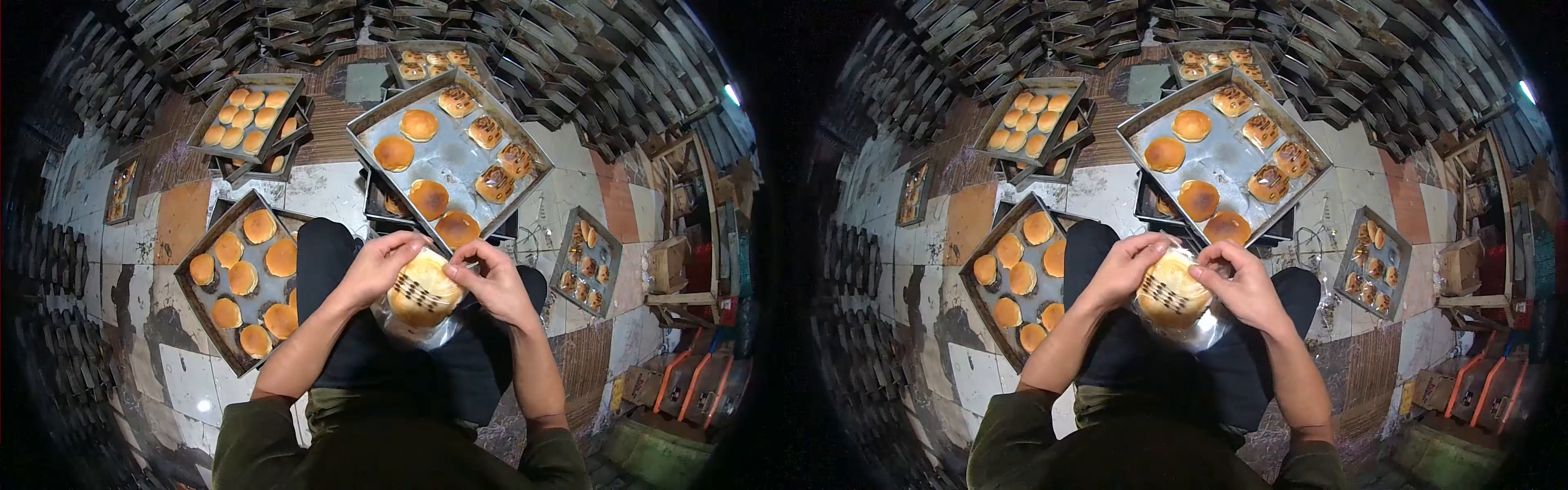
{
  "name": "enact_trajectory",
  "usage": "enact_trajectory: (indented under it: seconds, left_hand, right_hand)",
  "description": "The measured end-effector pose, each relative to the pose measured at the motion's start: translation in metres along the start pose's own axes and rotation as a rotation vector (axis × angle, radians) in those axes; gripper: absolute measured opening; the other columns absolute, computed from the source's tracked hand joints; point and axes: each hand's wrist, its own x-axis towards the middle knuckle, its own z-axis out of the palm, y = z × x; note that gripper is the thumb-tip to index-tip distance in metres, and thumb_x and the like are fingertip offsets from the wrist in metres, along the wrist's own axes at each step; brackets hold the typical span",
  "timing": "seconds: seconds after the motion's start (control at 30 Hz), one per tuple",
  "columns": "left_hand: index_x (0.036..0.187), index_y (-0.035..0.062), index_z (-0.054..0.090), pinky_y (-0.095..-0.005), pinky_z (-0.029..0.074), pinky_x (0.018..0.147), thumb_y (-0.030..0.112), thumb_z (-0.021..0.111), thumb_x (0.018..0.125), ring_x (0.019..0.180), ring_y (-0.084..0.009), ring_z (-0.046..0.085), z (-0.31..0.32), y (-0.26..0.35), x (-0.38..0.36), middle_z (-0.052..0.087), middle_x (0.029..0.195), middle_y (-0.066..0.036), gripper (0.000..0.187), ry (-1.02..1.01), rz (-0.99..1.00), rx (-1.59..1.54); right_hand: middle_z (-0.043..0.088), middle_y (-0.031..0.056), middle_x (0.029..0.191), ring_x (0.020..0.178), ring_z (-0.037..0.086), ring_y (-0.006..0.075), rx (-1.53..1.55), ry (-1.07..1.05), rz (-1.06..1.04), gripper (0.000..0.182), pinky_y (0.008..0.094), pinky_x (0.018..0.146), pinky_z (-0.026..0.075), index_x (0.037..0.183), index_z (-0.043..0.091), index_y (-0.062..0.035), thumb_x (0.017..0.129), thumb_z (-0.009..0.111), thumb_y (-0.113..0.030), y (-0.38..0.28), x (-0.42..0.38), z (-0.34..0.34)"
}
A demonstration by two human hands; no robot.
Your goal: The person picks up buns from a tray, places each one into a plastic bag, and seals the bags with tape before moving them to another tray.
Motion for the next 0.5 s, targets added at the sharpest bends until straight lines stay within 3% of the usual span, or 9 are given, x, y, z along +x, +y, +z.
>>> enact_trajectory:
  seconds: [0.07,0.17,0.23,0.27,0.3,0.37,0.43,0.47,0.5]
  left_hand:
    - [0.098,-0.0045,0.06,-0.0253,0.047,0.077,0.019,0.047,0.093,0.086,-0.0118,0.057,-0.001,-0.002,0.005,0.062,0.094,-0.008,0.028,-0.032,-0.026,-0.063]
    - [0.094,-0.0032,0.059,-0.0258,0.047,0.075,0.021,0.046,0.093,0.081,-0.0119,0.059,0.002,-0.013,0.01,0.062,0.089,-0.007,0.028,-0.021,-0.04,-0.1]
    - [0.092,-0.0019,0.058,-0.0234,0.049,0.068,0.02,0.045,0.093,0.074,-0.0107,0.06,0.003,-0.013,0.014,0.062,0.081,-0.006,0.026,0.186,-0.052,-0.513]
    - [0.088,-0.0009,0.057,-0.0246,0.05,0.068,0.021,0.044,0.094,0.072,-0.0133,0.061,-0.004,-0.008,0.017,0.062,0.079,-0.007,0.026,0.174,-0.03,-0.625]
    - [0.089,-0.0012,0.057,-0.0245,0.05,0.067,0.021,0.044,0.093,0.073,-0.0137,0.061,-0.003,-0.005,0.013,0.062,0.081,-0.008,0.026,0.311,-0.048,-0.592]
    - [0.09,-0.0021,0.058,-0.0248,0.049,0.068,0.021,0.045,0.093,0.073,-0.0134,0.06,0.003,0.002,0.008,0.062,0.08,-0.008,0.027,0.405,0.116,-0.71]
    - [0.091,-0.0039,0.059,-0.0245,0.048,0.068,0.021,0.044,0.094,0.074,-0.0116,0.058,0.019,0.001,0.008,0.062,0.081,-0.008,0.029,0.608,0.274,-0.551]
    - [0.092,-0.0052,0.06,-0.0241,0.046,0.07,0.021,0.043,0.094,0.075,-0.0104,0.057,0.025,0.0,0.006,0.062,0.083,-0.008,0.031,0.681,0.261,-0.391]
    - [0.092,-0.0052,0.06,-0.0241,0.046,0.07,0.021,0.043,0.094,0.075,-0.0104,0.057,0.031,0.002,0.004,0.062,0.083,-0.008,0.031,0.682,0.261,-0.39]
  right_hand:
    - [0.055,0.0015,0.083,0.077,0.05,0.0097,-0.093,-0.054,-0.029,0.012,0.024,0.071,0.04,0.083,0.059,-0.0026,0.078,0.066,-0.011,-0.007,0.002,-0.005]
    - [0.055,0.005,0.096,0.091,0.051,0.0149,-0.296,-0.076,-0.089,0.012,0.0271,0.079,0.04,0.081,0.059,-0.0037,0.076,0.067,-0.011,-0.011,0.001,-0.01]
    - [0.049,0.0079,0.114,0.107,0.046,0.02,0.033,-0.145,-0.433,0.01,0.0316,0.089,0.037,0.079,0.059,-0.0055,0.075,0.066,-0.01,-0.011,-0.003,-0.014]
    - [0.04,0.0101,0.126,0.117,0.04,0.0225,0.301,-0.112,-0.426,0.008,0.0361,0.094,0.035,0.077,0.058,-0.0075,0.076,0.065,-0.009,-0.007,-0.008,-0.018]
    - [0.04,0.0104,0.124,0.114,0.042,0.0193,0.673,-0.051,-0.493,0.006,0.0355,0.091,0.039,0.083,0.055,-0.0074,0.08,0.061,-0.009,0.005,-0.004,-0.016]
    - [0.049,0.0093,0.106,0.096,0.051,0.0146,0.787,0.467,-0.248,0.009,0.0294,0.078,0.044,0.09,0.051,-0.0061,0.086,0.055,-0.013,0.002,-0.009,-0.013]
    - [0.053,0.0047,0.084,0.073,0.052,0.011,0.505,0.391,-0.202,0.013,0.023,0.063,0.043,0.093,0.049,-0.0056,0.09,0.05,-0.018,0.054,-0.013,-0.005]
    - [0.049,0.0008,0.069,0.061,0.046,0.0084,0.373,0.354,-0.143,0.012,0.0212,0.056,0.038,0.087,0.049,-0.0059,0.09,0.05,-0.018,0.045,-0.014,0.011]
    - [0.046,-0.0008,0.067,0.061,0.041,0.0064,0.219,0.407,-0.061,0.017,0.0203,0.055,0.036,0.08,0.05,-0.0051,0.09,0.051,-0.018,0.045,-0.015,0.025]
